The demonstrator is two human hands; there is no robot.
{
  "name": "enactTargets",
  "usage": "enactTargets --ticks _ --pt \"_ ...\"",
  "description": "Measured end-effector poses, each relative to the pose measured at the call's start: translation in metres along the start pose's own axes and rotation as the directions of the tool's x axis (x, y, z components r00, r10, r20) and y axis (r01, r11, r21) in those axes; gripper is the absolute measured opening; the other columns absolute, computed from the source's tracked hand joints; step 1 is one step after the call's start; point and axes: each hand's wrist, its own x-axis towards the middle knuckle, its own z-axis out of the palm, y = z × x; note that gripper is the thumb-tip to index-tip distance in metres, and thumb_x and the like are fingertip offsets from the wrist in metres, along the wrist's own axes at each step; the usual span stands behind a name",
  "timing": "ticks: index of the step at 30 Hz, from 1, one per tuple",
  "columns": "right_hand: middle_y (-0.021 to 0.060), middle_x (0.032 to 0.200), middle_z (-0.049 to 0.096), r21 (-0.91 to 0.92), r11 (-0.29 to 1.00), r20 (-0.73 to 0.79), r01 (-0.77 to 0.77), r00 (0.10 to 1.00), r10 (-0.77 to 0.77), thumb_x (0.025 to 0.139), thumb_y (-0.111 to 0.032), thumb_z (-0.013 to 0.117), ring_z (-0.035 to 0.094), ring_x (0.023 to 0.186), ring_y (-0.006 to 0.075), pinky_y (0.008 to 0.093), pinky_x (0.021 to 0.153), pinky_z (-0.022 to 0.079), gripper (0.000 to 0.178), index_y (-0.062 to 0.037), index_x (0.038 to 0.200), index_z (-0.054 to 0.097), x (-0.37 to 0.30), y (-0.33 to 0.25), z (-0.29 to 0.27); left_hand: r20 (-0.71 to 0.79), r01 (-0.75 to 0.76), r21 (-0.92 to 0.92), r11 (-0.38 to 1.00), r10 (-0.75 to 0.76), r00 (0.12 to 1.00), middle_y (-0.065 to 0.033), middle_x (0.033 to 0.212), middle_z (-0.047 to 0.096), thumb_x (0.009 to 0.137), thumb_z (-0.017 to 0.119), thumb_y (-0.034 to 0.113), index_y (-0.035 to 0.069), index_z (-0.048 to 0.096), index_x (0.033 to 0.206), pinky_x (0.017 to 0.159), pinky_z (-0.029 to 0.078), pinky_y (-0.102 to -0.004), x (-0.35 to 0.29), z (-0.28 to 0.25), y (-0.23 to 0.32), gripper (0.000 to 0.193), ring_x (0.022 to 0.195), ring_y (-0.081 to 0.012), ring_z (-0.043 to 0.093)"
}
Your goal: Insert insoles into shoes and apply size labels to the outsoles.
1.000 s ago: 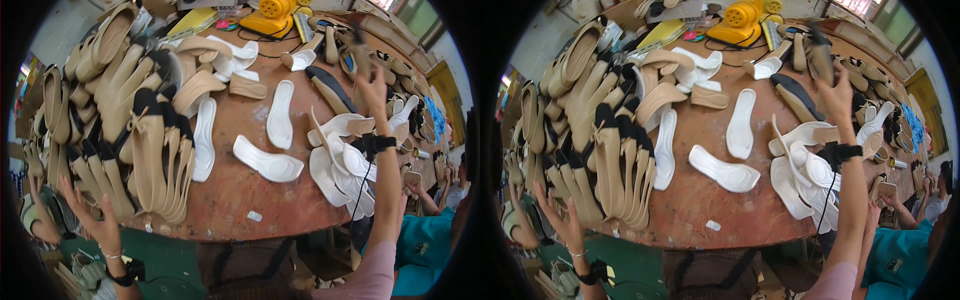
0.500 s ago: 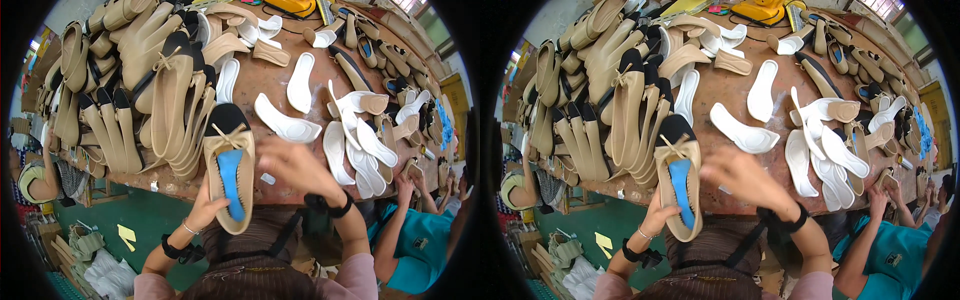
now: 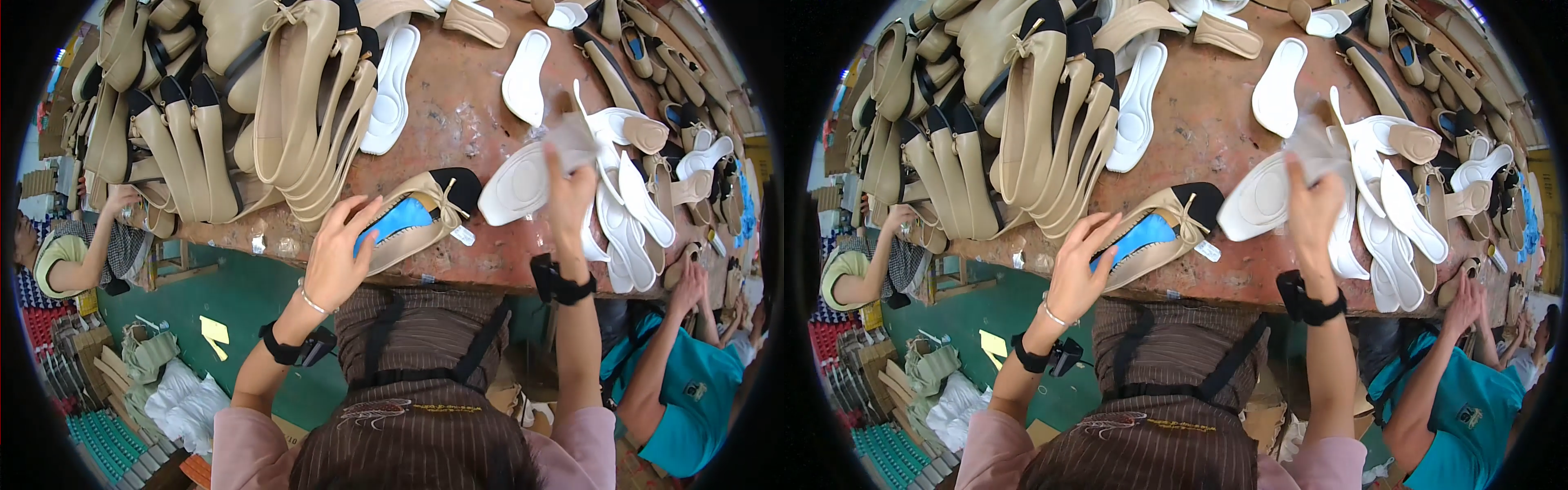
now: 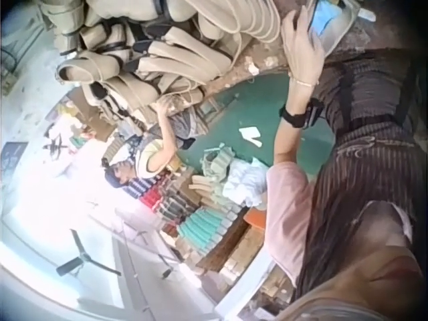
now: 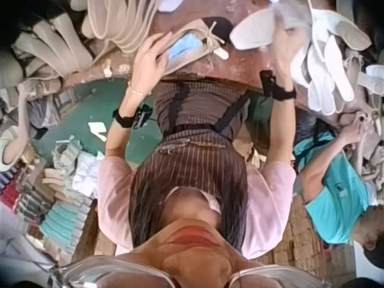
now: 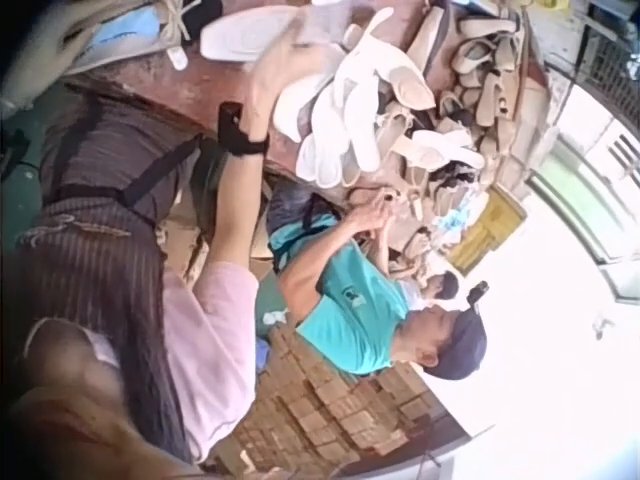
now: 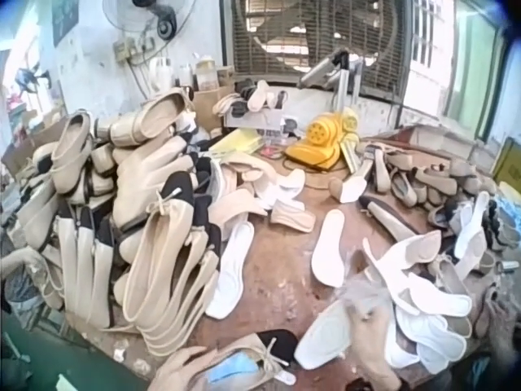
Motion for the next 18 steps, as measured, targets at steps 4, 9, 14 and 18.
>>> enactTargets --ticks 4,9,14,18 --pt "0.0136 0.119 0.066 0.476 0.871 0.045 -0.119 0.993 0.111 0.099 -0.006 0.051 0.065 0.096 0.0162 0.0297 0.083 0.053 0.040 0.0017 0.138 0.051 -0.018 -0.033 -0.032 -0.094 -0.105 0.164 0.981 0.122 0.988 -0.0185 0.140 0.053 0.075 0.081 0.012 0.010 0.066 0.128 0.100 0.047 -0.0457 -0.036 0.005 0.005 0.055 0.121 -0.0384 0.055" --pt "0.0138 0.120 0.064 0.408 0.883 0.243 -0.234 0.960 0.142 0.106 -0.025 0.046 0.062 0.095 0.0133 0.0266 0.082 0.052 0.051 0.0033 0.147 0.039 -0.041 -0.050 -0.047 -0.225 -0.211 0.088 0.974 0.226 0.948 -0.0218 0.140 0.056 0.066 0.083 0.003 0.010 0.079 0.098 0.102 0.048 -0.0454 -0.045 0.023 -0.031 0.033 0.124 -0.0405 0.057" --pt "0.0116 0.128 0.062 -0.068 0.988 0.235 0.137 0.965 -0.118 0.108 -0.040 0.038 0.055 0.093 0.0117 0.0235 0.080 0.044 0.058 -0.0016 0.151 0.041 -0.047 -0.057 -0.061 -0.075 -0.354 -0.005 0.935 0.353 0.933 -0.0230 0.139 0.057 0.063 0.078 -0.002 0.007 0.078 0.093 0.106 0.046 -0.0463 -0.037 0.008 -0.037 0.032 0.123 -0.0411 0.058" --pt "0.0136 0.127 0.061 -0.378 0.776 0.354 0.505 0.853 -0.383 0.101 -0.027 0.049 0.057 0.102 0.0265 0.0357 0.089 0.044 0.050 -0.0021 0.145 0.050 -0.049 -0.076 -0.046 -0.020 -0.321 0.056 0.945 0.322 0.946 -0.0264 0.146 0.046 0.062 0.088 0.014 0.008 0.060 0.132 0.108 0.044 -0.0478 -0.034 0.017 -0.052 0.076 0.131 -0.0441 0.050"
